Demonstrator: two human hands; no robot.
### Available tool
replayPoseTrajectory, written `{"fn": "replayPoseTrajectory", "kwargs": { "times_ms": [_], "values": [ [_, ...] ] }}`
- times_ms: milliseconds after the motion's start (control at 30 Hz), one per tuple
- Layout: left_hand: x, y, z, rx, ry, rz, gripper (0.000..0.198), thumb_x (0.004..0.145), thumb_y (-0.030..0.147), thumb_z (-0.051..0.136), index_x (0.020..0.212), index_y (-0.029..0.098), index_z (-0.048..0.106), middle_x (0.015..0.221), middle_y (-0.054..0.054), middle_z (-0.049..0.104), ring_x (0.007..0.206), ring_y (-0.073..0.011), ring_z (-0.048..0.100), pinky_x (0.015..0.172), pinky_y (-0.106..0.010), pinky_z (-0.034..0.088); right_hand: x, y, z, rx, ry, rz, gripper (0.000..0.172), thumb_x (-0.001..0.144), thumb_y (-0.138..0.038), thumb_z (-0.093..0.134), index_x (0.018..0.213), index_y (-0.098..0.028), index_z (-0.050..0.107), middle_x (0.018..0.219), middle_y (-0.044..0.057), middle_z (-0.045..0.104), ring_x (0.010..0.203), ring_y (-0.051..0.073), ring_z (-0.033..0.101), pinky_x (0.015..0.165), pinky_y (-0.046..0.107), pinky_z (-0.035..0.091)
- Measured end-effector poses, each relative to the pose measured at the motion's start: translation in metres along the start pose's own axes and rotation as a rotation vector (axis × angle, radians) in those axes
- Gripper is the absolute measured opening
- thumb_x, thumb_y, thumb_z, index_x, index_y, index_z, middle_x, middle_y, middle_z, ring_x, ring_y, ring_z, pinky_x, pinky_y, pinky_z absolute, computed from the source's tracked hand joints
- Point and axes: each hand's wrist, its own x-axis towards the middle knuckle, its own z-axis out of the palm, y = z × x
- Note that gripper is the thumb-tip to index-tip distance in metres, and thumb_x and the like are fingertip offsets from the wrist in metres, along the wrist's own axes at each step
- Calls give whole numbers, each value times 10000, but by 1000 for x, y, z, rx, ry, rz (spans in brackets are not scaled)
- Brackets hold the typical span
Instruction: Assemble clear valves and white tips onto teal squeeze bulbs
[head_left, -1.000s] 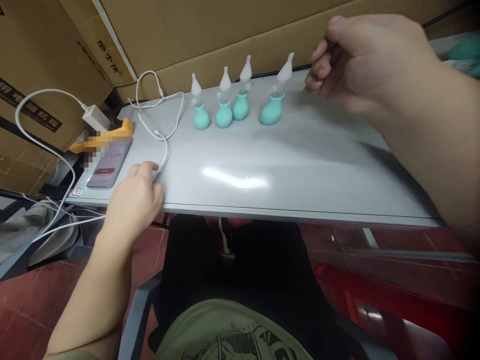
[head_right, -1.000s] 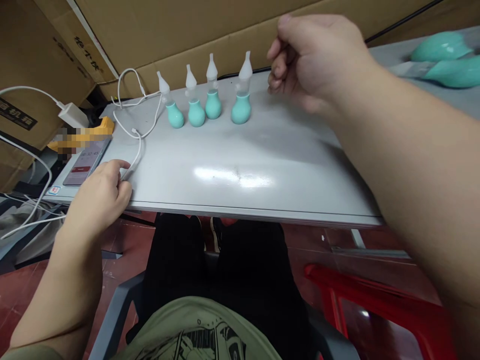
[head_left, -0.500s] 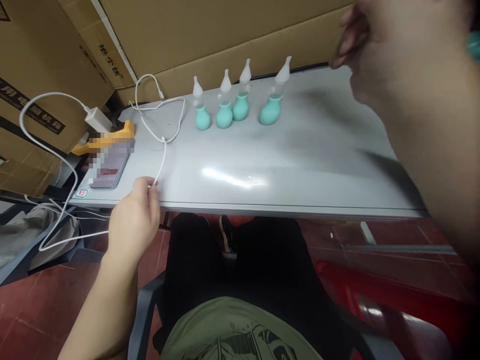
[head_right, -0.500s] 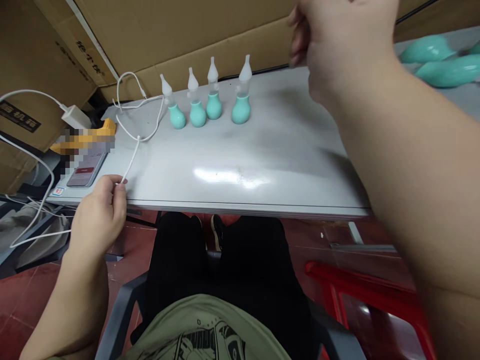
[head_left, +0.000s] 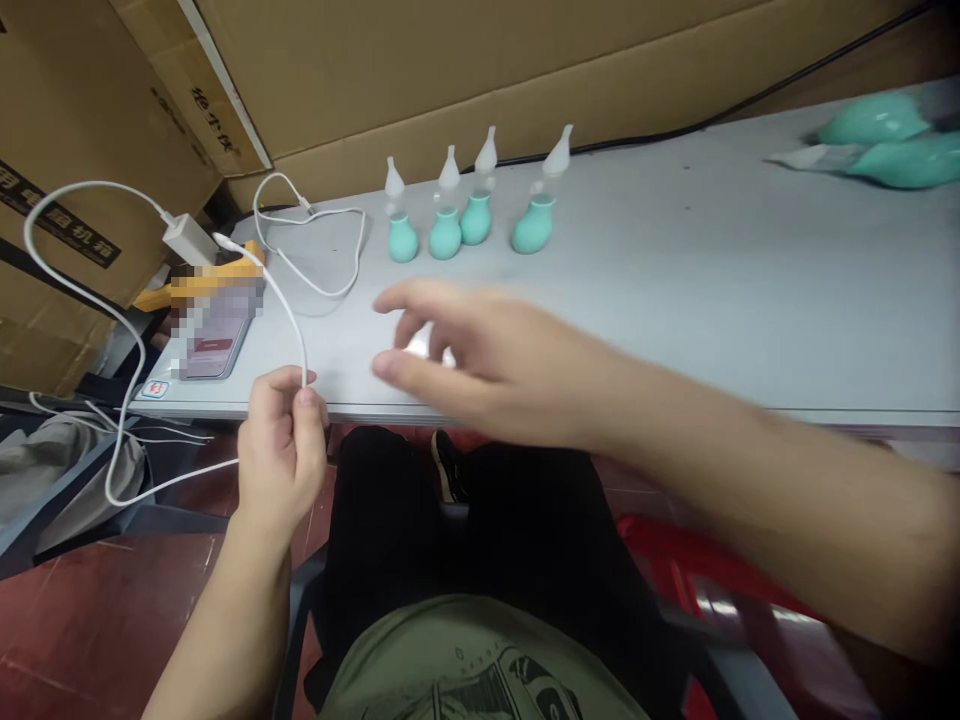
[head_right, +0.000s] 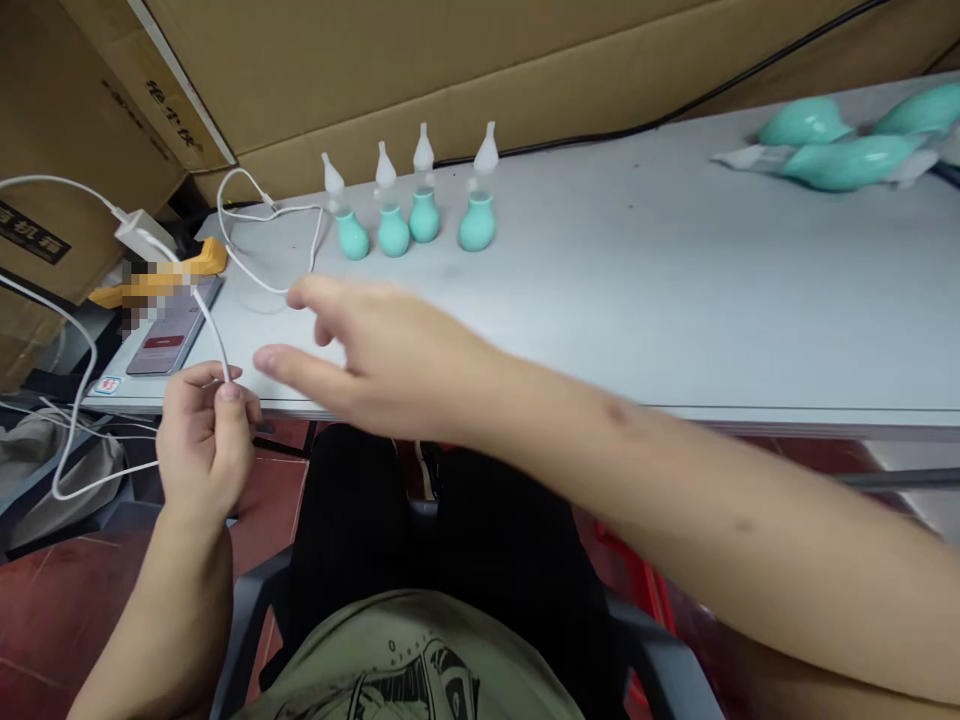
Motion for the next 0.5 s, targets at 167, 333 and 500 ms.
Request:
{"fn": "replayPoseTrajectory", "kwargs": {
  "times_ms": [167, 333, 500],
  "values": [
    [-9, -4, 7, 136, -152, 184, 178, 1095, 295, 491, 1231, 258, 599, 1029, -56, 769, 855, -227, 769, 758, -325, 564, 11, 36, 58, 484, 53, 193, 660, 882, -391, 860, 1444, -207, 565, 1182, 65, 711, 895, 172, 683, 722, 277, 557],
    [-19, -5, -1, 85, -327, 270, 172, 1088, 238, 511, 1163, 268, 663, 1040, -50, 783, 866, -230, 748, 800, -349, 567, 21, 45, 79, 935, 132, 223, 263, 1030, -404, 693, 1223, -245, 611, 658, -78, 485, 562, 98, 493, 575, 229, 442],
    [5, -25, -50, 133, -143, 260, 121, 977, 344, 702, 1078, 279, 685, 1059, -48, 770, 981, -291, 738, 908, -447, 589, -1, 47, 80, 1073, 132, 159, 390, 993, -608, 702, 952, -225, 638, 610, -92, 275, 475, 75, 221, 419, 217, 322]
  ]
}}
